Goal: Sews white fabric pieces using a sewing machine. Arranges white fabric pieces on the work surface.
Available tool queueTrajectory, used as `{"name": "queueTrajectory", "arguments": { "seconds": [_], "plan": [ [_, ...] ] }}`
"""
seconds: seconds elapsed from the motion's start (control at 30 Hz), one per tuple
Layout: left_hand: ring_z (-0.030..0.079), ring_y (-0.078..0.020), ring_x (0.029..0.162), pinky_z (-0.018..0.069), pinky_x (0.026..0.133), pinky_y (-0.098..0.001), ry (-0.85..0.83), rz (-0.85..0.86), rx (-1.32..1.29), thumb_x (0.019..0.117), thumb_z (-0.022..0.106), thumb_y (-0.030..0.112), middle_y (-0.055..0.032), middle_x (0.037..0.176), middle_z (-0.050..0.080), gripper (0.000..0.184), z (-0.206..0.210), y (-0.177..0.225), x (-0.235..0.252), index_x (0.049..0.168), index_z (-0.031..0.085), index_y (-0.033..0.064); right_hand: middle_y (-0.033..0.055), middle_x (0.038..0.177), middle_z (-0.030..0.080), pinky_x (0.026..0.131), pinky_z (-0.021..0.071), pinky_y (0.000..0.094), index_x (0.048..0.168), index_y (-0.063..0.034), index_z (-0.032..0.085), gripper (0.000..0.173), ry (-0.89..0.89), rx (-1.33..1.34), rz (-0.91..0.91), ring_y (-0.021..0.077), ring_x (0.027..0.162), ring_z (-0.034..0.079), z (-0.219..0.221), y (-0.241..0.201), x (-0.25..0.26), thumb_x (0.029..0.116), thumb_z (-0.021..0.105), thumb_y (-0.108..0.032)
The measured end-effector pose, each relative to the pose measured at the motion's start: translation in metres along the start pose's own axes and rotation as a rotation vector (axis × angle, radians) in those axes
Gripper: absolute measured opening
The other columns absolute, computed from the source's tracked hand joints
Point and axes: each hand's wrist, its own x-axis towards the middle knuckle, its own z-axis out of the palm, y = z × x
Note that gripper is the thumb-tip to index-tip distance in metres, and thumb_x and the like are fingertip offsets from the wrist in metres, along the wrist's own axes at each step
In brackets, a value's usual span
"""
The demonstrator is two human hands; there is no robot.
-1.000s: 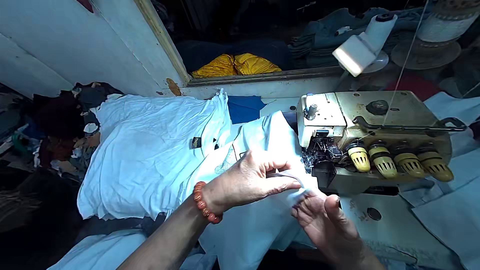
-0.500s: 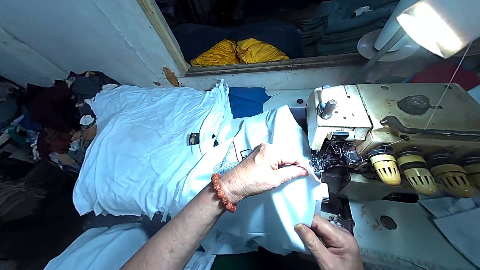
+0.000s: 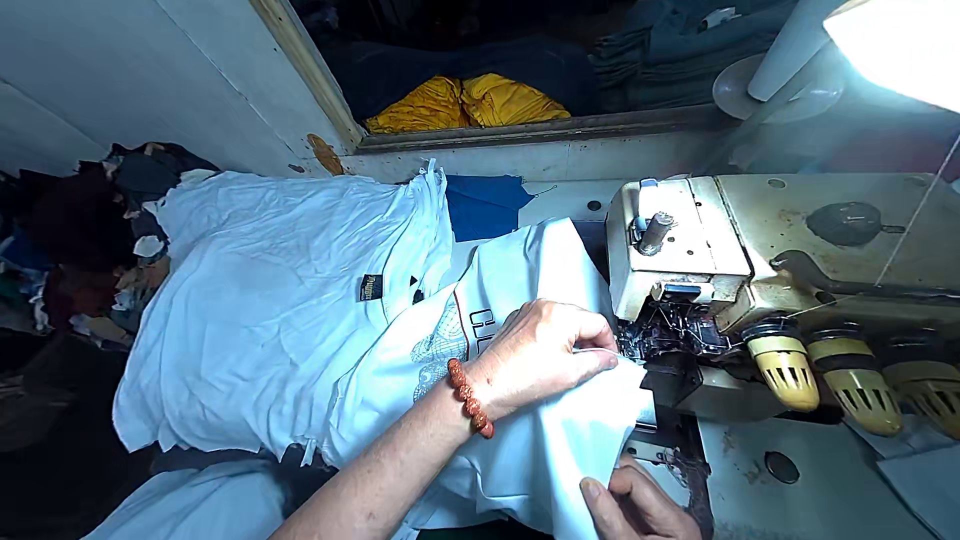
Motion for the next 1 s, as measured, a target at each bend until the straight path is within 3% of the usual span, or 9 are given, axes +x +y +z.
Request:
{"name": "queueTrajectory", "arguments": {
  "seconds": [0.13,0.27,0.47,0.53,0.6,0.7,0.8,0.9,1.0],
  "plan": [
    [0.063,-0.0041,0.069,0.0507,0.061,-0.0275,-0.008,0.053,0.101,0.0926,0.070,0.020,0.0067,0.075,0.068,0.012,0.005,0.006,-0.006,0.083,0.075,0.0154,-0.0032,0.076,0.065,0.067,0.0521,0.0139,0.072,-0.0045,0.062,0.017,-0.051,0.066,0.082,-0.0028,0.075,0.062,0.000,0.003,-0.010,0.0863,0.069,0.001],
    [0.060,-0.0056,0.063,0.0488,0.054,-0.0258,0.121,0.101,0.193,0.0881,0.071,0.015,0.0055,0.071,0.064,0.008,0.016,0.009,-0.006,0.080,0.070,0.0136,-0.0047,0.067,0.060,0.060,0.0464,0.0118,0.066,-0.0048,0.058,0.025,-0.059,0.075,0.105,-0.0052,0.064,0.055,-0.002,-0.001,-0.009,0.0899,0.065,0.000],
    [0.058,-0.0066,0.060,0.0460,0.051,-0.0249,0.170,0.165,0.267,0.0950,0.064,0.018,0.0039,0.071,0.061,0.014,0.023,0.007,-0.012,0.084,0.070,0.0116,-0.0033,0.066,0.059,0.063,0.0470,0.0132,0.064,-0.0038,0.057,0.031,-0.060,0.065,0.093,-0.0039,0.067,0.056,-0.005,-0.003,-0.011,0.0943,0.060,-0.001],
    [0.059,-0.0068,0.060,0.0461,0.050,-0.0248,0.211,0.178,0.267,0.0945,0.065,0.017,0.0035,0.071,0.061,0.014,0.026,0.006,-0.012,0.083,0.070,0.0109,-0.0048,0.065,0.060,0.063,0.0477,0.0136,0.065,-0.0047,0.059,0.030,-0.038,0.079,0.110,-0.0042,0.065,0.057,-0.005,-0.005,-0.011,0.0946,0.060,-0.001],
    [0.059,-0.0072,0.061,0.0454,0.049,-0.0244,0.255,0.206,0.276,0.0934,0.067,0.016,0.0027,0.071,0.059,0.013,0.029,0.004,-0.012,0.082,0.070,0.0102,-0.0107,0.066,0.064,0.059,0.0496,0.0131,0.076,-0.0100,0.062,0.021,0.011,0.149,0.173,-0.0062,0.061,0.059,-0.003,-0.009,-0.011,0.0925,0.061,0.002],
    [0.062,-0.0117,0.065,0.0493,0.052,-0.0256,0.291,0.302,0.387,0.0939,0.067,0.014,-0.0009,0.076,0.063,0.013,0.033,0.003,-0.015,0.084,0.073,0.0090,-0.0143,0.072,0.066,0.057,0.0512,0.0131,0.095,-0.0166,0.054,0.029,0.013,0.289,0.226,-0.0059,0.062,0.061,-0.006,-0.011,-0.010,0.0872,0.060,0.010],
    [0.063,-0.0158,0.068,0.0508,0.054,-0.0274,0.301,0.346,0.499,0.0937,0.064,0.009,-0.0040,0.081,0.065,0.013,0.036,0.005,-0.023,0.088,0.075,0.0081,-0.0165,0.076,0.062,0.059,0.0505,0.0111,0.094,-0.0211,0.055,0.030,-0.005,0.330,0.203,-0.0082,0.064,0.058,-0.015,-0.011,-0.009,0.0848,0.064,0.006],
    [0.068,-0.0189,0.080,0.0547,0.064,-0.0311,0.318,0.340,0.535,0.0940,0.062,0.009,-0.0064,0.098,0.073,0.017,0.037,0.002,-0.024,0.098,0.078,0.0086,-0.0178,0.077,0.061,0.060,0.0498,0.0111,0.091,-0.0238,0.056,0.029,-0.027,0.327,0.182,-0.0086,0.066,0.058,-0.025,-0.016,-0.004,0.0841,0.066,0.003],
    [0.068,-0.0224,0.084,0.0544,0.069,-0.0359,0.345,0.316,0.514,0.0950,0.061,0.011,-0.0077,0.099,0.073,0.016,0.034,-0.007,-0.010,0.091,0.076,0.0082,-0.0182,0.072,0.057,0.057,0.0464,0.0103,0.089,-0.0242,0.055,0.030,-0.028,0.273,0.148,-0.0091,0.063,0.054,-0.029,-0.026,0.009,0.0838,0.064,0.004]
  ]
}}
